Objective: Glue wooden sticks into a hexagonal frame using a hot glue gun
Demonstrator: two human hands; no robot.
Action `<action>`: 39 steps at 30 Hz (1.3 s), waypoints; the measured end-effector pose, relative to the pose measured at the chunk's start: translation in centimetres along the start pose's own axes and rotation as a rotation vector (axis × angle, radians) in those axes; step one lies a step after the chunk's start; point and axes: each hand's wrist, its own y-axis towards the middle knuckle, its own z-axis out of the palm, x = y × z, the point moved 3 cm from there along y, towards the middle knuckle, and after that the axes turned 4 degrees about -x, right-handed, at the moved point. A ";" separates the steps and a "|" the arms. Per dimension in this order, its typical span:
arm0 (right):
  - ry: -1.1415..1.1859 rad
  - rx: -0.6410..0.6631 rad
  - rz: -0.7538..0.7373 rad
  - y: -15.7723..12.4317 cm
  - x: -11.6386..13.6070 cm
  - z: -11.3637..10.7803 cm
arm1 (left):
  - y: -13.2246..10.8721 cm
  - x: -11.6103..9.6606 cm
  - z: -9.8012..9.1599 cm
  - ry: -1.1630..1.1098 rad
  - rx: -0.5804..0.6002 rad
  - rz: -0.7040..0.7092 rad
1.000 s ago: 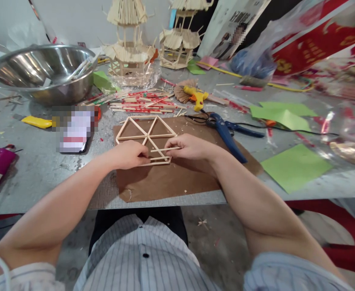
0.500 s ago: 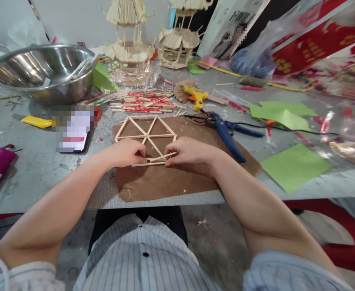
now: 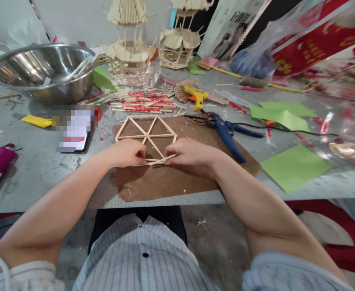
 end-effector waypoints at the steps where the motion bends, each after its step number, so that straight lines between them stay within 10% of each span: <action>1: -0.002 0.000 -0.002 0.0 0.0 0.0 | 0.0 0.0 0.0 0.006 0.000 0.000; 22: 0.710 -0.429 0.020 1.4 -3.8 0.6 | 0.2 0.8 -0.1 -0.130 -0.141 -0.068; 39: 0.870 -0.624 0.063 2.0 -0.7 1.7 | 0.3 -1.1 0.7 -1.161 -0.207 -0.168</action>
